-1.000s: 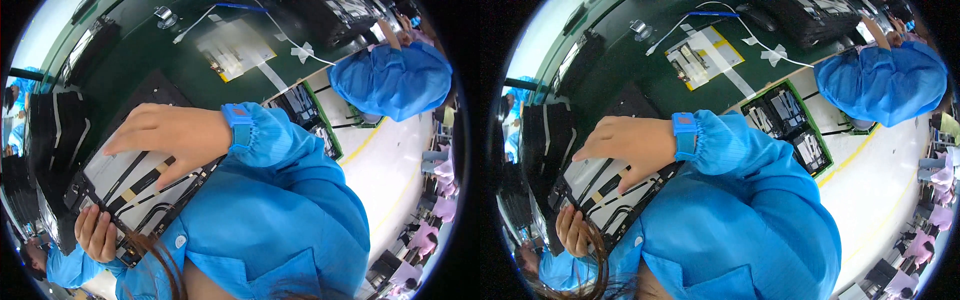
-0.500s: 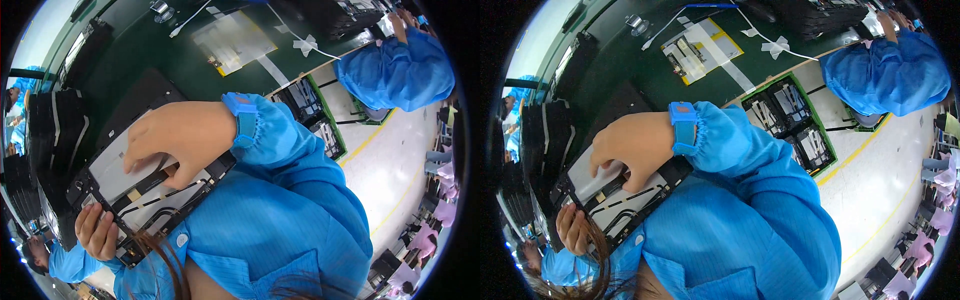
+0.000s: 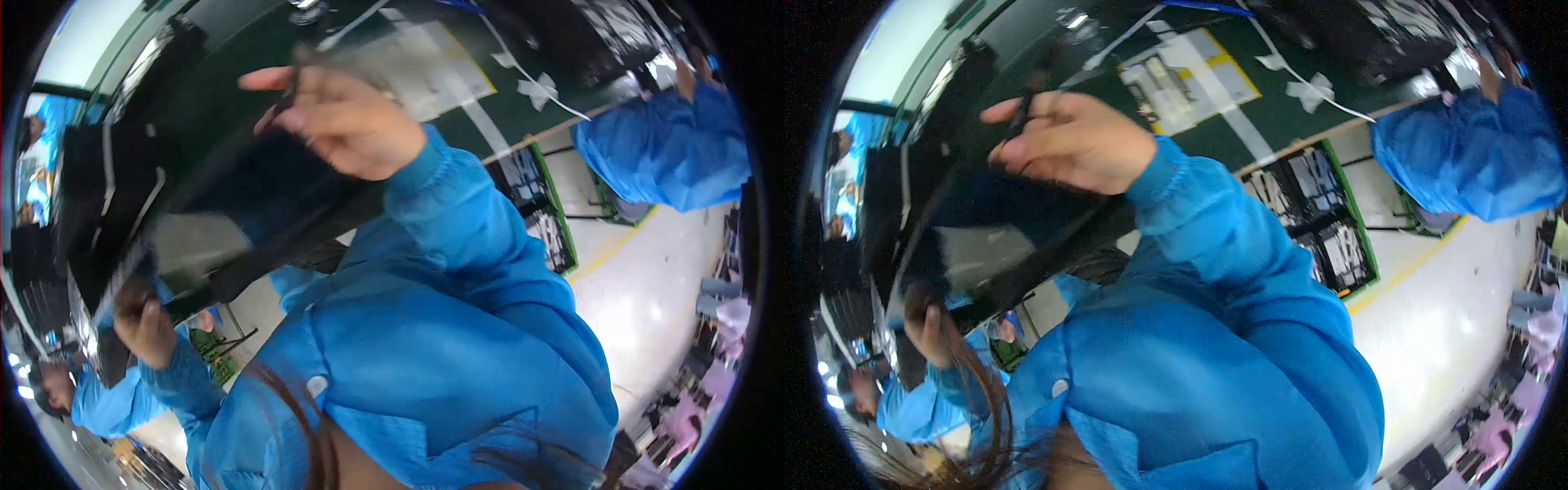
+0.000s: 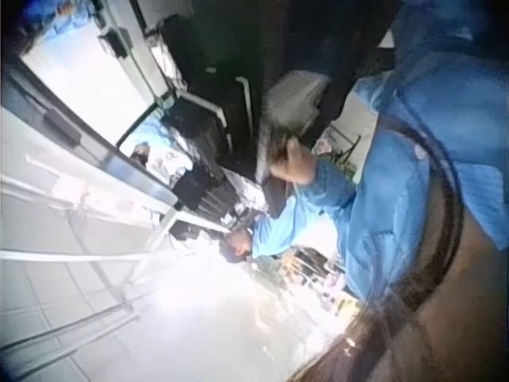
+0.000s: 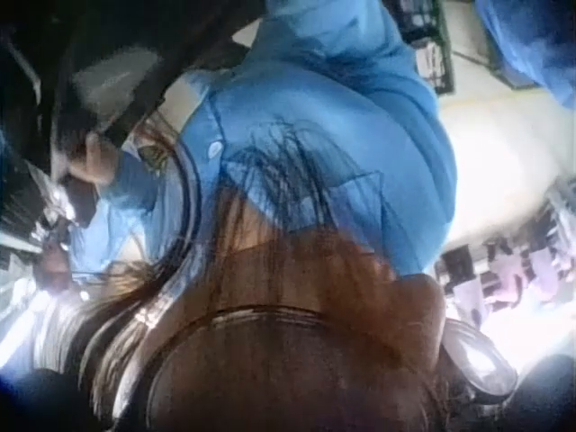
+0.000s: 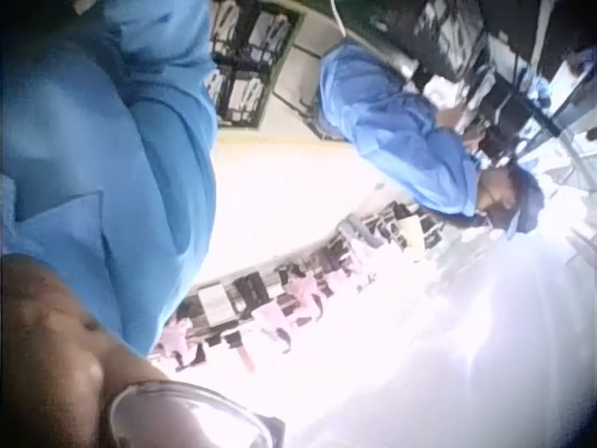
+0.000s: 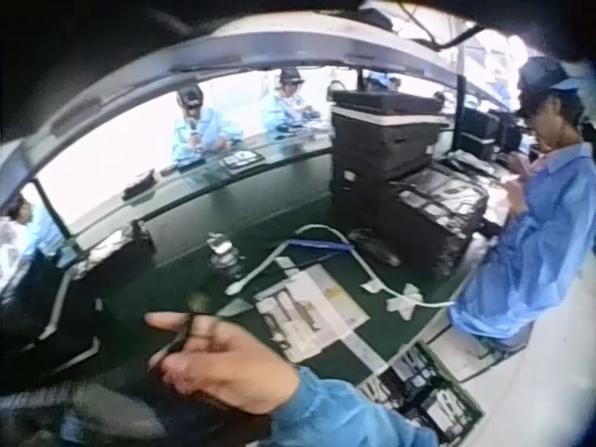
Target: Testing electronic tablets at a factory workbench, checking screen displays and connecting cables.
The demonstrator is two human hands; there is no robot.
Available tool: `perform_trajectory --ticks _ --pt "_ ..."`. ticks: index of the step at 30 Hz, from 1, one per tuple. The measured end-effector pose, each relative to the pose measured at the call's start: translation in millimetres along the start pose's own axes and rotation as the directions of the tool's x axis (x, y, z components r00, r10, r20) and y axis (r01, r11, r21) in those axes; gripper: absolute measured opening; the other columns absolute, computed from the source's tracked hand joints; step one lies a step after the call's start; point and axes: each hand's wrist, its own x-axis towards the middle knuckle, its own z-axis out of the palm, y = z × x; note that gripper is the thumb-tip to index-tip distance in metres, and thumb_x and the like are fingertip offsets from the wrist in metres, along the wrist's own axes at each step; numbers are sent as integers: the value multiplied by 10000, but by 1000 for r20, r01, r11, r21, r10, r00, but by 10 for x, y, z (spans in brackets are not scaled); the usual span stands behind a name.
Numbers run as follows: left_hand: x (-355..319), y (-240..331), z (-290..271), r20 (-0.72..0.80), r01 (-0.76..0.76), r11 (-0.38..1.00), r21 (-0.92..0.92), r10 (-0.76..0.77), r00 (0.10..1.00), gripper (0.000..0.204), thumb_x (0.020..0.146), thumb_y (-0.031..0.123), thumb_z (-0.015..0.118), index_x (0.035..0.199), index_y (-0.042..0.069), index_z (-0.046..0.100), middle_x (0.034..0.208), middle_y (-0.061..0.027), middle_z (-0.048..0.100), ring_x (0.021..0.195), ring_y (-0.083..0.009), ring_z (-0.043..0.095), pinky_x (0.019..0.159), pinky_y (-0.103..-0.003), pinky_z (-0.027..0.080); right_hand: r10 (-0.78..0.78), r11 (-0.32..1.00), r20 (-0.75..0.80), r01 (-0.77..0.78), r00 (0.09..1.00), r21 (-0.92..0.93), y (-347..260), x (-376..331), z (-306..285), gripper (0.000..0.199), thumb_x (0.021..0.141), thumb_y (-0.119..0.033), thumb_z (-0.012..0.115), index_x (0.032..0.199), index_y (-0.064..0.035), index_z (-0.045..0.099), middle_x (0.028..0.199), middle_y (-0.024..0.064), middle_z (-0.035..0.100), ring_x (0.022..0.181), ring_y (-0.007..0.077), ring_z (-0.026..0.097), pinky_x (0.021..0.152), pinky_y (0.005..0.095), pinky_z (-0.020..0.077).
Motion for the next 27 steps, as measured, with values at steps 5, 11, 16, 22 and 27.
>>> perform_trajectory --ticks 5,11,16,22,27 --pt "390 -68 406 83 575 780 -247 -574 815 439 811 70 567 1207 -36 409 1168 -126 510 1072 -248 489 935 -360 367 4 944 -391 -132 920 -302 -45 130 -259 230 764 -138 661 972 -46 623 802 25 610 725 92 574 621 204 474" --pt "619 -351 492 149 713 646 -272 -704 694 476 799 140 631 1195 -29 430 1135 -149 527 1033 -258 512 926 -366 378 19 829 -503 -294 864 -475 -33 222 -568 206 754 -133 672 917 -15 627 819 74 632 754 143 609 614 250 505" --pt "729 -383 493 201 799 569 -196 -774 601 462 795 181 645 1164 -21 455 1094 -149 545 953 -239 553 840 -357 448 -22 681 -542 -384 840 -623 -23 234 -614 195 753 -96 673 884 34 609 794 104 625 682 160 618 564 260 527" --pt "539 -148 570 209 781 549 -298 -760 615 430 798 173 634 1139 -27 463 1061 -174 554 924 -245 566 840 -355 463 -96 602 -559 -399 824 -692 -60 167 -491 213 741 -96 686 863 54 596 755 122 615 618 168 615 519 249 514" --pt "358 -219 608 179 742 602 -297 -728 662 467 795 213 645 1143 -34 455 1071 -183 552 920 -253 573 808 -337 476 -70 585 -557 -418 828 -695 -56 138 -475 239 744 -95 684 902 51 580 770 132 616 636 178 618 508 251 519"
